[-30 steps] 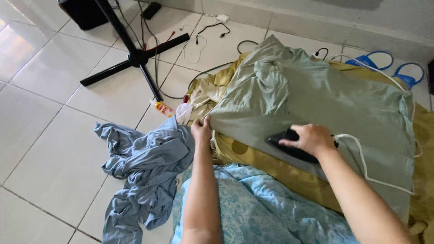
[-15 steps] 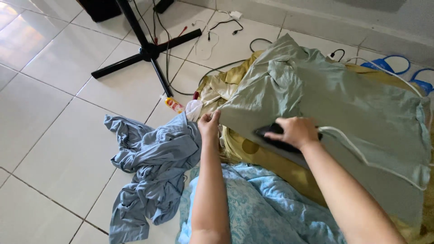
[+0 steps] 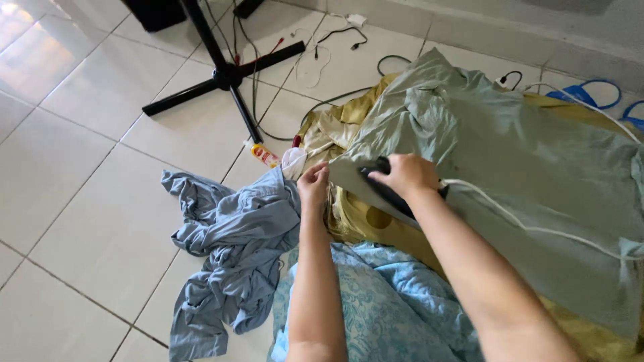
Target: The person is ironing a light green shirt on a floor-level surface.
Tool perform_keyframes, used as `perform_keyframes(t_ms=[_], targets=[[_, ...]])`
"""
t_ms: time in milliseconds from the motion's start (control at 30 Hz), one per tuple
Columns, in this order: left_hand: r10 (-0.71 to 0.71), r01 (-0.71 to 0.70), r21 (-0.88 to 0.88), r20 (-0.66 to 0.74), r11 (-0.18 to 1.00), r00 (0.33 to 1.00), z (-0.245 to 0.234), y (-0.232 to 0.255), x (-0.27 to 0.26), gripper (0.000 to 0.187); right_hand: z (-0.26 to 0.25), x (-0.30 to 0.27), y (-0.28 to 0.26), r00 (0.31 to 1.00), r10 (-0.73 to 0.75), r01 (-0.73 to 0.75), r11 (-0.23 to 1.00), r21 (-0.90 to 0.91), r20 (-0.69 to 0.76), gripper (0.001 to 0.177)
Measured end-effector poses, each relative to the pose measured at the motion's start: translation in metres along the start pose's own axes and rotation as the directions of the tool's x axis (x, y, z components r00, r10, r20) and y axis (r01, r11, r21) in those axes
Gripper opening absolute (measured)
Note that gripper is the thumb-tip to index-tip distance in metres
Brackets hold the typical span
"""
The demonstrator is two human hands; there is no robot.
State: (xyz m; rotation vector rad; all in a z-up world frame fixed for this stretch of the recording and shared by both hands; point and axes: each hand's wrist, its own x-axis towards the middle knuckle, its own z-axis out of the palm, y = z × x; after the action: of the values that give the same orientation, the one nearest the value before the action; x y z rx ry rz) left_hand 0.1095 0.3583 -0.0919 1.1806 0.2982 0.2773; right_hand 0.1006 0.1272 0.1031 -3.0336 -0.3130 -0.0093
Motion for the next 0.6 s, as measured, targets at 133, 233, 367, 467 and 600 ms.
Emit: perform_keyframes(t_ms=[133, 233, 367, 467, 600], targets=[[-0.026, 0.029, 0.043, -0.057, 0.999, 0.998, 0.001, 0.007, -0.007, 0.019, -0.013, -0.039, 0.010, 0.976, -0.146, 0.140, 0.989, 0.046, 0.162, 0.059], [-0.007, 0.010, 0.041, -0.064, 0.999, 0.998, 0.001, 0.002, -0.005, 0.018, -0.019, -0.074, 0.056, 0.986, 0.001, -0.004, 1.000, 0.016, 0.167, 0.063], [0.105, -0.077, 0.244, -0.107, 0.967, 0.989, 0.000, -0.001, -0.002, 0.018, -0.021, -0.101, 0.159, 0.986, 0.166, -0.166, 0.985, -0.041, -0.005, 0.068], [0.075, -0.061, 0.166, -0.083, 0.984, 0.994, 0.000, 0.001, -0.004, 0.018, -0.017, -0.120, 0.221, 0.943, 0.274, -0.289, 0.955, -0.059, -0.190, 0.071], [0.082, -0.064, 0.210, -0.081, 0.976, 0.993, 0.000, 0.005, 0.000, 0.017, -0.036, -0.157, 0.207, 0.964, 0.265, -0.265, 0.961, -0.081, -0.010, 0.074]])
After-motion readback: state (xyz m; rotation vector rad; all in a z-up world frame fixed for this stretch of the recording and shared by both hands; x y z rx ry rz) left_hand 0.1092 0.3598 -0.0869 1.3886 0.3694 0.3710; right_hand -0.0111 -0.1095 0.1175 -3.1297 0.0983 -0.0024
